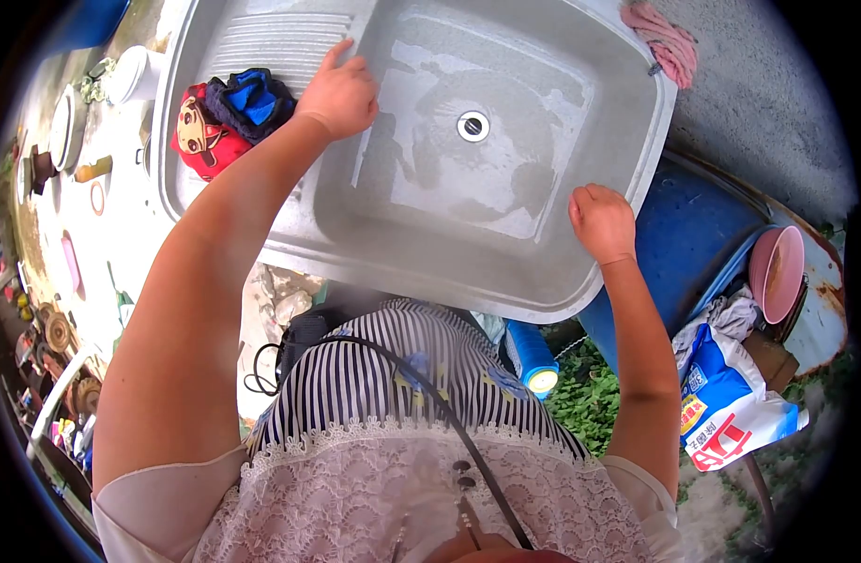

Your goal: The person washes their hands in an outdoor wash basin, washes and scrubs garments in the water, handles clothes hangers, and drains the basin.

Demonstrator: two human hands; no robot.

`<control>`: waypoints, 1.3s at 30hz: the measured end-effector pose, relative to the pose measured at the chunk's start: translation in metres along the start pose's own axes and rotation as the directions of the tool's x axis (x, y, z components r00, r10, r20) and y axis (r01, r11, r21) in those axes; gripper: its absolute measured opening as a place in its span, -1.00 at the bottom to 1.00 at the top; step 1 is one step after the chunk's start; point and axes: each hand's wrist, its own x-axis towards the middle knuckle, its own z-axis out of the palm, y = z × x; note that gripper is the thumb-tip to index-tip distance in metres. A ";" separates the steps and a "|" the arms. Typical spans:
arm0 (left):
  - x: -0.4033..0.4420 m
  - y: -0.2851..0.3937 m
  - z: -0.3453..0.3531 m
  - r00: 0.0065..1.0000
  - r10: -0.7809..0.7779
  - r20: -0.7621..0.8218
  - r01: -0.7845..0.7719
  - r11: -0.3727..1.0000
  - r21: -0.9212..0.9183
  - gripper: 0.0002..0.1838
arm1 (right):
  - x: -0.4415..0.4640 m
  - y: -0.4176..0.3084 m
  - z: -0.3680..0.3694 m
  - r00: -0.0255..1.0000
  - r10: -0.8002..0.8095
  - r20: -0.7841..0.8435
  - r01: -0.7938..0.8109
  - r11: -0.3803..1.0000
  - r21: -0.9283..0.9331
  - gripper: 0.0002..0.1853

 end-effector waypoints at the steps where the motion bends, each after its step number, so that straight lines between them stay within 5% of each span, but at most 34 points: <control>1: 0.000 0.000 0.000 1.000 0.000 0.003 0.000 1.000 -0.003 -0.75 | 0.000 0.000 0.000 1.000 -0.002 -0.001 0.002 1.000 -0.001 -0.85; 39: 0.002 0.000 -0.003 0.998 0.000 0.070 -0.001 1.000 0.002 -0.70 | 0.001 -0.001 -0.001 1.000 -0.008 -0.025 0.008 1.000 -0.002 -0.81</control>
